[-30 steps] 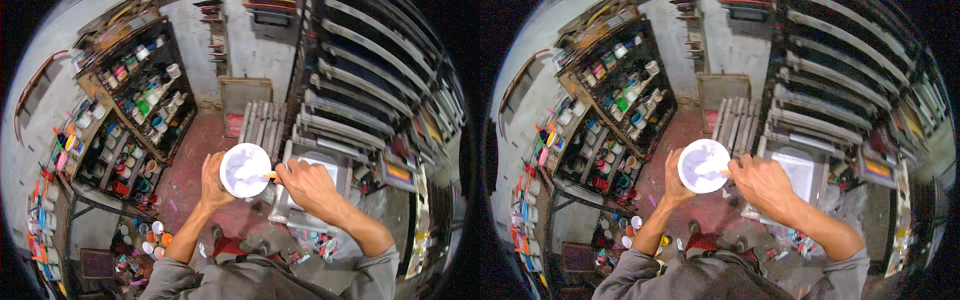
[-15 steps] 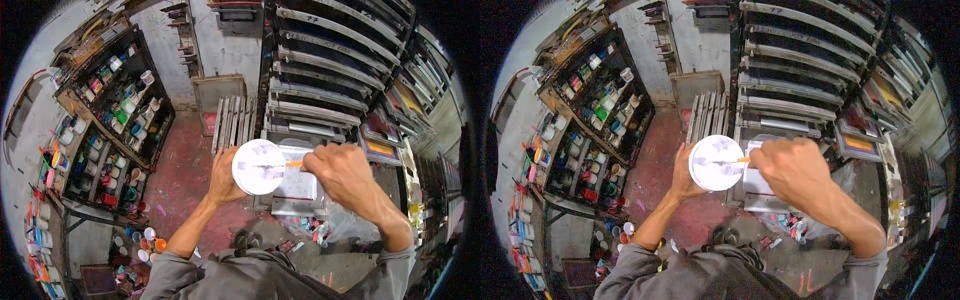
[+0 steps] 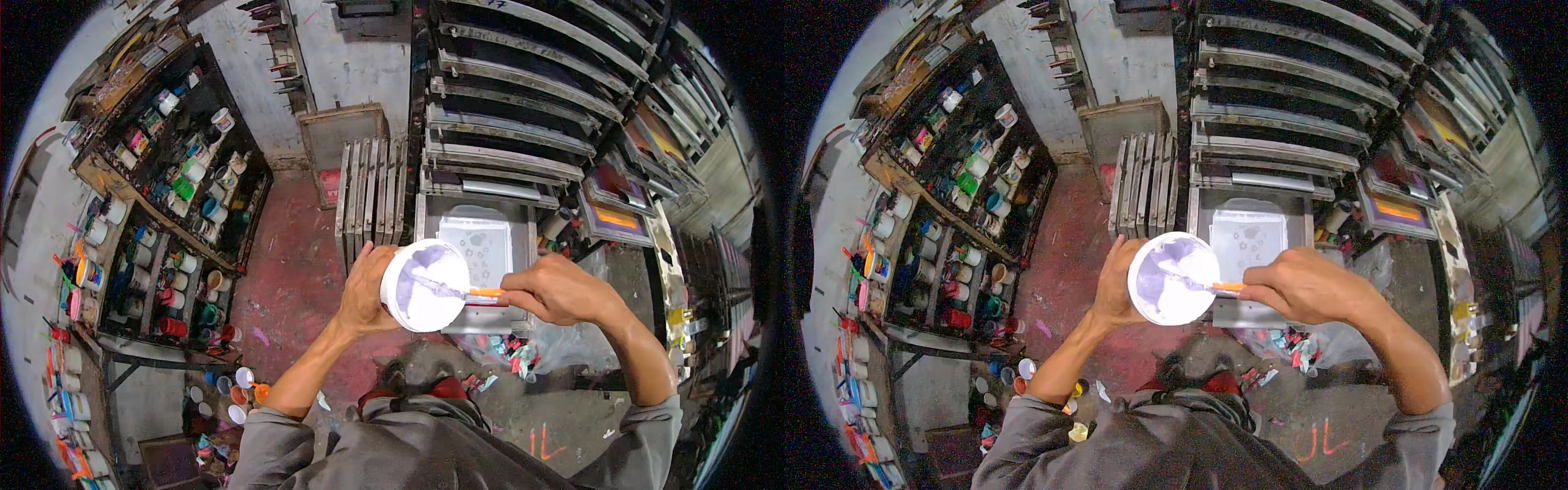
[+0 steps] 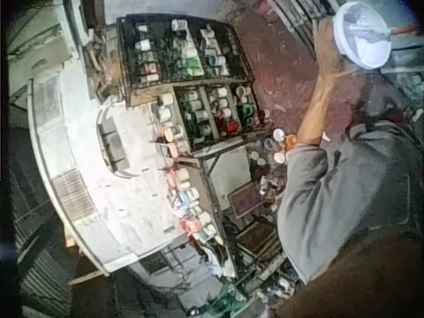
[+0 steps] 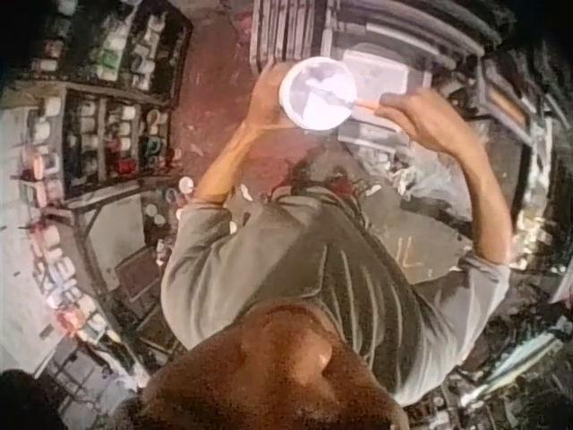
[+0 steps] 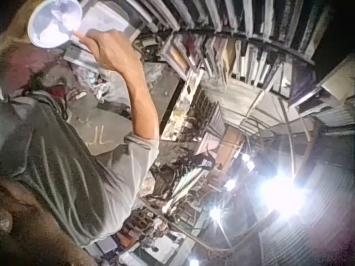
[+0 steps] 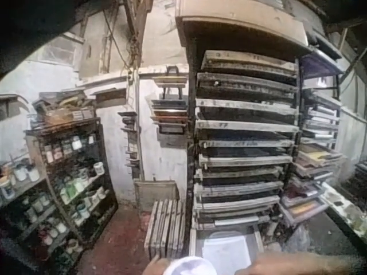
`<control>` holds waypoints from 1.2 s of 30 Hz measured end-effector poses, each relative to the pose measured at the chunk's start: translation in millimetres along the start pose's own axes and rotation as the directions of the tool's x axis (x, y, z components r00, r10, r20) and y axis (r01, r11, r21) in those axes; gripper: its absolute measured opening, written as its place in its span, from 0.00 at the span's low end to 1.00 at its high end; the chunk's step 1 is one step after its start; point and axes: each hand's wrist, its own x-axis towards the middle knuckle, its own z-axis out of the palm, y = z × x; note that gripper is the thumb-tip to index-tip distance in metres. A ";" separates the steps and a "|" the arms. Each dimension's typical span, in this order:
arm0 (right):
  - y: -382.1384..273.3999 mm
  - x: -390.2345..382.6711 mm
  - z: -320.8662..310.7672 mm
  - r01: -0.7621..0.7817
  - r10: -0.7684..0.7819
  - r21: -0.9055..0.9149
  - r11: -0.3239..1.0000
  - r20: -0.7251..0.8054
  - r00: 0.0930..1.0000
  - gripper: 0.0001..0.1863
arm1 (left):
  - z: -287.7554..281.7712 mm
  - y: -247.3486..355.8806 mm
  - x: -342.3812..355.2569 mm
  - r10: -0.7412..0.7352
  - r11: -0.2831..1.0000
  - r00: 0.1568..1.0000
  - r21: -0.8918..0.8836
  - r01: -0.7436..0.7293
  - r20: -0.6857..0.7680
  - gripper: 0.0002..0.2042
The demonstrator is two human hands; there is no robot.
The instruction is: Manually applying ink to a screen printing frame and transferring the design to fabric, then preparing more ink.
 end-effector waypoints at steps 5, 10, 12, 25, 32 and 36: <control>31.0 -20.3 14.0 -0.045 0.001 0.304 0.952 0.142 0.990 0.16 | 2.2 4.3 1.5 -0.052 0.993 0.988 0.116 0.035 0.146 0.50; 69.2 -41.9 38.5 -0.085 -0.006 0.516 0.852 0.172 0.985 0.16 | 25.0 15.3 11.2 0.109 0.968 0.994 0.228 -0.101 -0.022 0.48; 85.0 -51.1 50.0 -0.158 0.016 0.698 0.699 0.205 0.979 0.18 | 39.5 18.6 17.2 0.106 0.960 0.994 0.266 -0.094 -0.033 0.47; 131.2 -83.4 171.7 -0.095 0.081 0.916 -0.389 0.137 0.987 0.19 | 132.4 37.3 3.7 -0.184 0.878 0.959 0.403 0.258 -0.213 0.57; 158.2 -110.1 189.2 -0.035 0.296 0.944 -0.327 0.137 0.945 0.18 | 168.9 33.5 -4.6 -0.345 0.861 0.900 0.292 0.417 -0.267 0.56; 181.2 -124.6 188.2 -0.078 0.423 0.988 -0.135 0.129 0.897 0.19 | 195.9 35.8 -15.1 -0.462 0.823 0.850 0.236 0.517 -0.253 0.54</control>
